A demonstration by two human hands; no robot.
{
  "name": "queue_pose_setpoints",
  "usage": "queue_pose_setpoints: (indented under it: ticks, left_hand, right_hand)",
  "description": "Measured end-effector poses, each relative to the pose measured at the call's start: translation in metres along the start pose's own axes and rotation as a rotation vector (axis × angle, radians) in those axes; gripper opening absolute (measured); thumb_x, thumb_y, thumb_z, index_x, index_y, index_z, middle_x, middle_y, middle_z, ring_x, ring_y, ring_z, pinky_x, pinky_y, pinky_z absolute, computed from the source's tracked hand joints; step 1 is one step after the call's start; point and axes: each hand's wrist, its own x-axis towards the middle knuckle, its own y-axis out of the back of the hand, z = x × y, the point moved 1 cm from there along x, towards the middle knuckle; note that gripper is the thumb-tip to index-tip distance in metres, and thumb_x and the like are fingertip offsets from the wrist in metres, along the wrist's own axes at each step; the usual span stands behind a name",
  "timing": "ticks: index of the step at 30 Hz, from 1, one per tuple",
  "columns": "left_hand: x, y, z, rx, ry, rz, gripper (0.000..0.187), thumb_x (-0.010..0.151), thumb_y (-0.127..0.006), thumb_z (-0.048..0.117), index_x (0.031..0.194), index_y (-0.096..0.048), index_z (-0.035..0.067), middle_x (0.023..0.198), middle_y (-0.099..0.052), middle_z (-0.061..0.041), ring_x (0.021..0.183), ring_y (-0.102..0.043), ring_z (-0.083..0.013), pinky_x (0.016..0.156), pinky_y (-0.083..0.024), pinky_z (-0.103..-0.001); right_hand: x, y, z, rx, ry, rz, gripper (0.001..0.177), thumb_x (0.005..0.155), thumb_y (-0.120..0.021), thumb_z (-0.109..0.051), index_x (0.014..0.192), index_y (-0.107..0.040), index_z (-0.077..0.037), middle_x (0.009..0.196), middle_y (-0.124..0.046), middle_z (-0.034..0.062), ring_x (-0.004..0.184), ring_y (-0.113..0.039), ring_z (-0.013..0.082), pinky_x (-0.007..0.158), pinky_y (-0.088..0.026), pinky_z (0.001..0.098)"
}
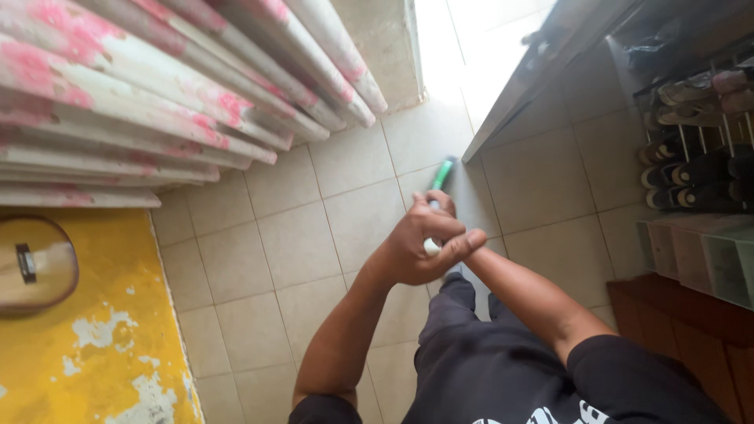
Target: The person sweeps a tiled floor using a green broom with a long handle. They move the broom back and forth across the room, cleaning near a floral curtain, a wooden cabinet, and a doorway leading to an outdoor area.
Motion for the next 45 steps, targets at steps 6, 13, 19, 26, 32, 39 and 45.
queue_pose_setpoints:
  ticks: [6, 13, 19, 26, 32, 39, 45]
  left_hand:
    - [0.011, -0.02, -0.025, -0.038, 0.138, -0.121, 0.049, 0.097, -0.072, 0.018, 0.057, -0.046, 0.006, 0.05, -0.039, -0.006, 0.048, -0.036, -0.0172, 0.052, -0.03, -0.038]
    - [-0.004, -0.032, -0.044, 0.093, 0.165, 0.038, 0.052, 0.094, -0.074, 0.015, 0.056, -0.04, 0.005, 0.052, -0.033, -0.008, 0.047, -0.031, -0.019, 0.049, -0.026, -0.039]
    - [-0.012, -0.018, -0.037, 0.178, 0.181, 0.197, 0.045, 0.09, -0.072, 0.011, 0.058, -0.041, 0.004, 0.053, -0.033, -0.007, 0.047, -0.031, -0.0201, 0.048, -0.027, -0.037]
    - [-0.016, -0.025, -0.038, 0.187, 0.201, 0.21, 0.045, 0.09, -0.071, 0.011, 0.057, -0.042, 0.003, 0.052, -0.031, -0.006, 0.047, -0.029, -0.0196, 0.048, -0.026, -0.036]
    - [-0.007, -0.031, -0.037, 0.242, 0.187, 0.207, 0.046, 0.088, -0.072, 0.011, 0.057, -0.04, 0.002, 0.053, -0.03, -0.007, 0.047, -0.03, -0.0196, 0.047, -0.026, -0.037]
    - [-0.002, -0.018, -0.007, 0.22, 0.209, 0.358, 0.042, 0.091, -0.068, 0.008, 0.061, -0.04, 0.0, 0.055, -0.032, -0.006, 0.05, -0.03, -0.0152, 0.05, -0.025, -0.036]
    - [-0.01, -0.012, 0.024, 0.198, 0.212, 0.551, 0.034, 0.091, -0.064, 0.006, 0.062, -0.046, -0.001, 0.054, -0.037, -0.002, 0.051, -0.033, -0.0102, 0.05, -0.025, -0.034]
  right_hand:
    - [0.091, 0.034, -0.046, -1.42, 0.126, -0.7, 0.058, 0.096, -0.053, -0.029, 0.152, -0.04, -0.018, 0.157, -0.04, 0.0215, 0.149, -0.031, 0.0397, 0.105, -0.016, 0.0749]
    - [0.162, 0.121, -0.104, -2.309, 0.296, -0.614, 0.045, 0.098, -0.05, -0.028, 0.137, -0.063, -0.01, 0.15, -0.052, 0.0199, 0.145, -0.038, 0.0408, 0.116, 0.0, 0.073]
    - [0.163, 0.135, -0.086, -2.21, 0.36, -0.495, 0.04, 0.097, -0.053, -0.029, 0.127, -0.072, -0.01, 0.129, -0.066, 0.0136, 0.122, -0.057, 0.0321, 0.102, -0.032, 0.061]
    - [0.108, 0.201, -0.026, -2.046, 0.199, -0.58, 0.024, 0.089, -0.061, -0.027, 0.099, -0.08, -0.015, 0.096, -0.075, 0.004, 0.096, -0.066, 0.0252, 0.078, -0.046, 0.0499]
    - [0.056, 0.297, -0.019, -1.665, 0.111, -0.326, 0.02, 0.084, -0.063, -0.022, 0.074, -0.08, -0.02, 0.087, -0.076, 0.0027, 0.095, -0.067, 0.0242, 0.079, -0.045, 0.0445]
    - [-0.002, 0.378, 0.0, -1.741, 0.042, -0.28, 0.014, 0.078, -0.065, -0.021, 0.072, -0.079, -0.021, 0.08, -0.076, 0.0041, 0.086, -0.073, 0.0219, 0.077, -0.053, 0.0384]
    - [-0.052, 0.453, -0.008, -1.802, -0.043, -0.26, 0.022, 0.084, -0.066, -0.034, 0.073, -0.079, -0.021, 0.082, -0.076, 0.0021, 0.09, -0.074, 0.0196, 0.086, -0.056, 0.0369]
